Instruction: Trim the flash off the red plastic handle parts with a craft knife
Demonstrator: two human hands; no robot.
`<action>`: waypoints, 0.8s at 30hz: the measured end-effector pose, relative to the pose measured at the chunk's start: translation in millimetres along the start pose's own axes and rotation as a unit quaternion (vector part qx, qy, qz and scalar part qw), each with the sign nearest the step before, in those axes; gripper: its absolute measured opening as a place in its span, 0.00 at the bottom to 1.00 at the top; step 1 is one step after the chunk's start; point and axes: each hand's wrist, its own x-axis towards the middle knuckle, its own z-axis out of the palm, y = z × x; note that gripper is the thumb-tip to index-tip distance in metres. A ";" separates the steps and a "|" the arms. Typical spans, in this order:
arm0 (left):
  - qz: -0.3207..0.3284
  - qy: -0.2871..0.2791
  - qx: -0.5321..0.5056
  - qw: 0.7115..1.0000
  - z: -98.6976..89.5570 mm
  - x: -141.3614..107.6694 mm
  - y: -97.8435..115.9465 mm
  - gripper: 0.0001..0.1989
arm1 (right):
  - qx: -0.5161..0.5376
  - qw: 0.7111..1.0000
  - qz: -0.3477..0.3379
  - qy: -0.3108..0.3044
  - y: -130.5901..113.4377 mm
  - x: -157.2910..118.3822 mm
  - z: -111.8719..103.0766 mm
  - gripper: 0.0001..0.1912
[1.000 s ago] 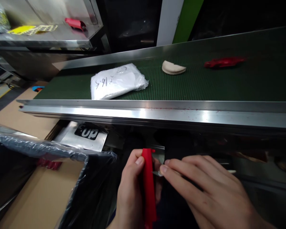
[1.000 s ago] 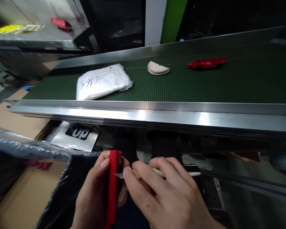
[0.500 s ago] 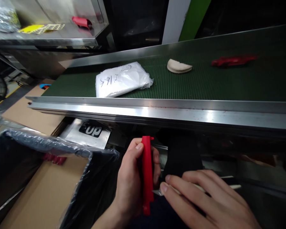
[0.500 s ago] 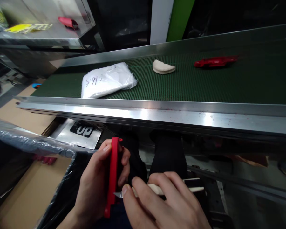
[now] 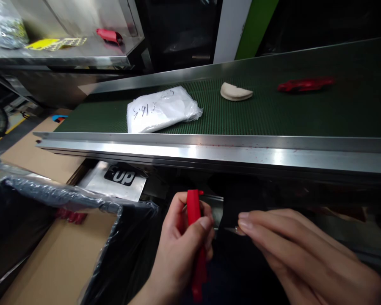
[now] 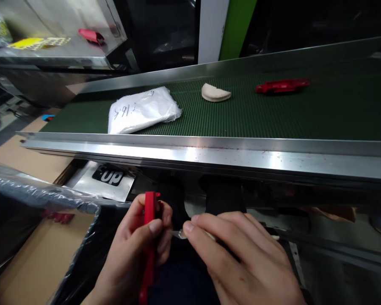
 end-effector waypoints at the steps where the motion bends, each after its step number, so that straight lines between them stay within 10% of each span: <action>1: 0.000 0.005 0.023 1.000 -0.3 -2.5 -1.6 0.09 | 0.003 1.000 0.005 0.008 0.6 1.4 1.2 0.22; 24: -0.051 0.030 0.048 0.997 7.0 -15.9 -6.8 0.18 | -0.054 0.997 -0.041 0.023 9.1 12.1 18.5 0.22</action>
